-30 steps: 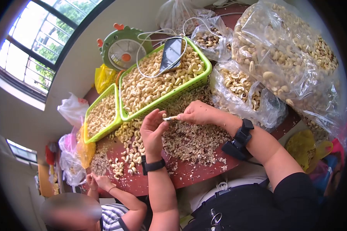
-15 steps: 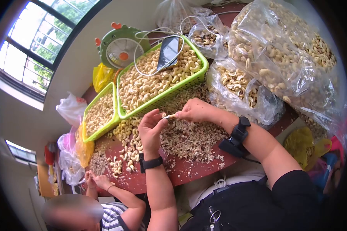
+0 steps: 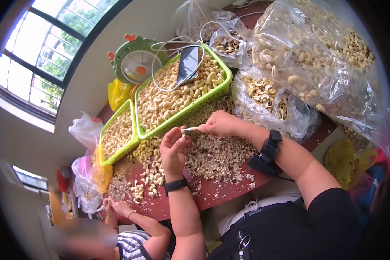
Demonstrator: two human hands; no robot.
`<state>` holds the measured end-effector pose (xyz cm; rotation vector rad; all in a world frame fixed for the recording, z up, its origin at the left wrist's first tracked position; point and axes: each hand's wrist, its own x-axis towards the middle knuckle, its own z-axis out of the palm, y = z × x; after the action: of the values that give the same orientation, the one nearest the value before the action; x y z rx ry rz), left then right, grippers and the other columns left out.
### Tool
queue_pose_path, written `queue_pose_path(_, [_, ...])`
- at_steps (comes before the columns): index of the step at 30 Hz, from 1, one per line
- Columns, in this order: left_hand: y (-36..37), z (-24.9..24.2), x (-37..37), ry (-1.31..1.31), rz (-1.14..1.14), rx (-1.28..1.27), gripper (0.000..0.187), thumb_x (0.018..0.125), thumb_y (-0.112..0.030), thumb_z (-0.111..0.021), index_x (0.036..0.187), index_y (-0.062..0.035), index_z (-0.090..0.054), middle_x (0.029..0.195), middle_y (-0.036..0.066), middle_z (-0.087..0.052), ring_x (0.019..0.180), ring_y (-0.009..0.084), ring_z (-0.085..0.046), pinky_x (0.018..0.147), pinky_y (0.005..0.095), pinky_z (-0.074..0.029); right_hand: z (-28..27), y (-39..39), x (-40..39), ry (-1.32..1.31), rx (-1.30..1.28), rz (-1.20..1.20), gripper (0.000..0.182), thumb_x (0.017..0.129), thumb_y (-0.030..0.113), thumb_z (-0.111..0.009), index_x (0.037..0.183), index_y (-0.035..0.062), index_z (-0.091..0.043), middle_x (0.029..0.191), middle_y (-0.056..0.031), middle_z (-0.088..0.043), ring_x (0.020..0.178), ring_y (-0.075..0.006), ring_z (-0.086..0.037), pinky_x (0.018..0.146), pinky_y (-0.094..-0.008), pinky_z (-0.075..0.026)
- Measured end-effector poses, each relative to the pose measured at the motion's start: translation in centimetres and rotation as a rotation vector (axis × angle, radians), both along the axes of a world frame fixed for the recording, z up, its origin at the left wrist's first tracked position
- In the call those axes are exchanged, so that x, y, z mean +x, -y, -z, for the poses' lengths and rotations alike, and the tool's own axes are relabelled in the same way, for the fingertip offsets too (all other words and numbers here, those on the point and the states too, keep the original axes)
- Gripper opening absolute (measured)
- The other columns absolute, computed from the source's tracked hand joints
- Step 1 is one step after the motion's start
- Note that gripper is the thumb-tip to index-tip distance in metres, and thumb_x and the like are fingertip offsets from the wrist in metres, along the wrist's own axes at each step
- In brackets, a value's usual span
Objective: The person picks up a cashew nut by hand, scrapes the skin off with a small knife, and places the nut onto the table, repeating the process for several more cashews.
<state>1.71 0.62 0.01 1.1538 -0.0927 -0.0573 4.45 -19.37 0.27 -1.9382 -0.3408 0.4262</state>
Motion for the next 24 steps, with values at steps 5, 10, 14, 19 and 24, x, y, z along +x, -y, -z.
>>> queue_pose_path(5, [0.02,0.14,-0.25,0.02,0.027,-0.062,0.034,0.073,0.008,-0.054,0.106,0.0025,-0.048,0.107,0.018,-0.054,0.085,0.02,-0.058,0.075,0.0295,-0.05,-0.09,-0.32,-0.25,0.018,0.011,-0.02,0.046,0.08,0.04,-0.052,0.053,0.0031,-0.055,0.044,-0.0009,-0.044,0.042,-0.0099,-0.041,0.043,-0.0265,-0.035])
queue_pose_path(10, [-0.22,0.25,-0.06,0.039,0.048,-0.095,0.034,0.074,0.008,-0.055,0.106,0.0023,-0.048,0.107,0.017,-0.054,0.084,0.0202,-0.059,0.075,0.0298,-0.05,0.02,-0.31,-0.24,0.007,0.043,-0.046,0.047,0.08,0.041,-0.052,0.052,0.0035,-0.055,0.044,-0.001,-0.045,0.042,-0.0098,-0.04,0.043,-0.0261,-0.035])
queue_pose_path(14, [-0.35,0.4,0.03,0.06,0.058,-0.099,0.034,0.074,0.007,-0.054,0.107,0.0013,-0.048,0.107,0.017,-0.054,0.083,0.0183,-0.057,0.071,0.0285,-0.05,-0.4,-0.35,-0.41,0.0,0.02,-0.057,0.046,0.079,0.041,-0.053,0.053,0.0033,-0.055,0.045,-0.0006,-0.045,0.043,-0.0087,-0.04,0.043,-0.0258,-0.034])
queue_pose_path(19, [-0.33,0.28,-0.09,0.078,0.058,-0.103,0.032,0.074,0.008,-0.054,0.106,0.0012,-0.05,0.108,0.016,-0.054,0.087,0.0158,-0.056,0.071,0.0267,-0.048,-0.73,-0.47,-0.8,-0.019,0.036,-0.077,0.045,0.079,0.041,-0.053,0.054,0.0031,-0.056,0.046,-0.0009,-0.047,0.044,-0.0085,-0.041,0.043,-0.0259,-0.035])
queue_pose_path(24, [-0.41,0.33,-0.04,0.102,0.071,-0.084,0.032,0.075,0.008,-0.054,0.106,0.0011,-0.05,0.109,0.015,-0.053,0.091,0.0155,-0.055,0.073,0.0257,-0.048,-0.73,-0.64,-0.76,0.016,-0.004,-0.085,0.045,0.08,0.041,-0.052,0.055,0.003,-0.056,0.047,-0.0006,-0.047,0.044,-0.0086,-0.041,0.044,-0.0255,-0.035])
